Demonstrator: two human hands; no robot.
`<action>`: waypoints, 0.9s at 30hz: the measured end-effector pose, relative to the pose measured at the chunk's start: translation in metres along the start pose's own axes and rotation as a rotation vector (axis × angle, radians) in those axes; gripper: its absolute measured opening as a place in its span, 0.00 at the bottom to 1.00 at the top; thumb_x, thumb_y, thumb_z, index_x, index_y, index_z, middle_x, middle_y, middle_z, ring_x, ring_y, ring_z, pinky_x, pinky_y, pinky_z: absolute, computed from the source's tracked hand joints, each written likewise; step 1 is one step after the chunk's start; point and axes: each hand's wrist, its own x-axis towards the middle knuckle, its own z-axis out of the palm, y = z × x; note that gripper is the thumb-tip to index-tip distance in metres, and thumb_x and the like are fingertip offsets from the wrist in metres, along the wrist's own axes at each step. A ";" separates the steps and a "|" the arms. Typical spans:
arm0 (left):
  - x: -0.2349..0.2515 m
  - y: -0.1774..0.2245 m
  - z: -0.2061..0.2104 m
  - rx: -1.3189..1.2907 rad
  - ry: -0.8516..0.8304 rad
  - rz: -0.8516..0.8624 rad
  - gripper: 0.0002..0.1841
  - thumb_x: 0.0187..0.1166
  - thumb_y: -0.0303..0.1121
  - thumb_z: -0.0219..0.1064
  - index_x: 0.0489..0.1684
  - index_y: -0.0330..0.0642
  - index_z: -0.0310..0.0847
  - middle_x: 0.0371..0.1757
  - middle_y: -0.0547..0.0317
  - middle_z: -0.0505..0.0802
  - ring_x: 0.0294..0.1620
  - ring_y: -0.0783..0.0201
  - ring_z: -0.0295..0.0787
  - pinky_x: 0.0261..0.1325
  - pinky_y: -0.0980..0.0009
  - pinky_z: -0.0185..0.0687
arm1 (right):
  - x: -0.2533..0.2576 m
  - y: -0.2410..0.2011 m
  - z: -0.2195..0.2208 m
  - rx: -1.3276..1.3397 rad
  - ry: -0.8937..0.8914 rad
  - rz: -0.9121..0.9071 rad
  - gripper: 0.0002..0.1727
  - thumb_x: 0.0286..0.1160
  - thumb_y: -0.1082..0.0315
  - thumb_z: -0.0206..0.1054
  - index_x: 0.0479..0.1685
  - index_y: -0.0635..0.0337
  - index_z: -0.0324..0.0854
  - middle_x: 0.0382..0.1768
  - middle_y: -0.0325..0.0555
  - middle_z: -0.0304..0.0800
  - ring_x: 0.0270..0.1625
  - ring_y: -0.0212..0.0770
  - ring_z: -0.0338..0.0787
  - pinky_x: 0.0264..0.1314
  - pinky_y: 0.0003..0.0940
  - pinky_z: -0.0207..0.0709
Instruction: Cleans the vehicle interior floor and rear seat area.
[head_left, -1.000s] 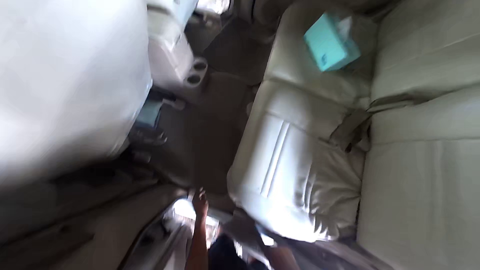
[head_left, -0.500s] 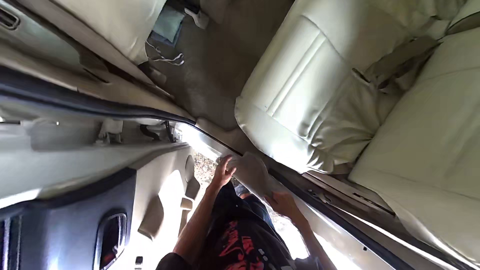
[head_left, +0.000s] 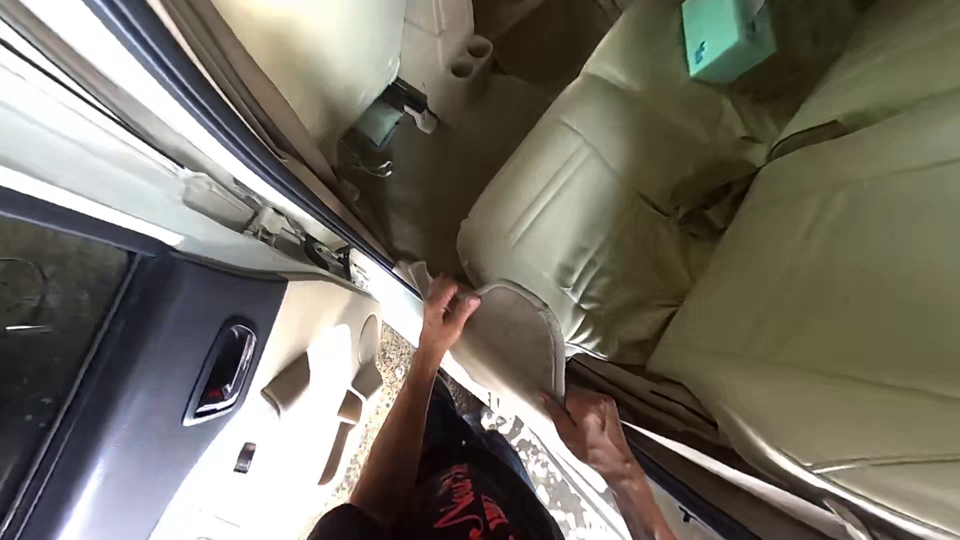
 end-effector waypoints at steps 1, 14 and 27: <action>0.023 0.006 -0.002 0.004 0.069 0.049 0.22 0.83 0.52 0.64 0.32 0.40 0.87 0.45 0.55 0.91 0.59 0.60 0.84 0.71 0.57 0.77 | 0.018 -0.006 0.001 0.008 0.043 -0.074 0.29 0.82 0.43 0.58 0.25 0.57 0.88 0.19 0.44 0.89 0.24 0.45 0.91 0.29 0.49 0.85; 0.402 -0.071 0.027 0.381 0.138 0.485 0.25 0.81 0.45 0.70 0.11 0.40 0.82 0.20 0.55 0.89 0.34 0.55 0.89 0.66 0.47 0.75 | 0.266 0.006 0.054 -0.097 0.178 -0.128 0.31 0.69 0.40 0.72 0.59 0.56 0.89 0.58 0.59 0.89 0.65 0.64 0.85 0.70 0.63 0.75; 0.297 -0.332 0.016 0.563 0.288 -0.946 0.31 0.83 0.51 0.66 0.81 0.43 0.75 0.83 0.37 0.76 0.85 0.35 0.66 0.84 0.38 0.61 | 0.314 0.127 0.126 -0.408 0.208 0.526 0.33 0.88 0.54 0.46 0.85 0.66 0.67 0.86 0.67 0.67 0.86 0.72 0.68 0.83 0.74 0.58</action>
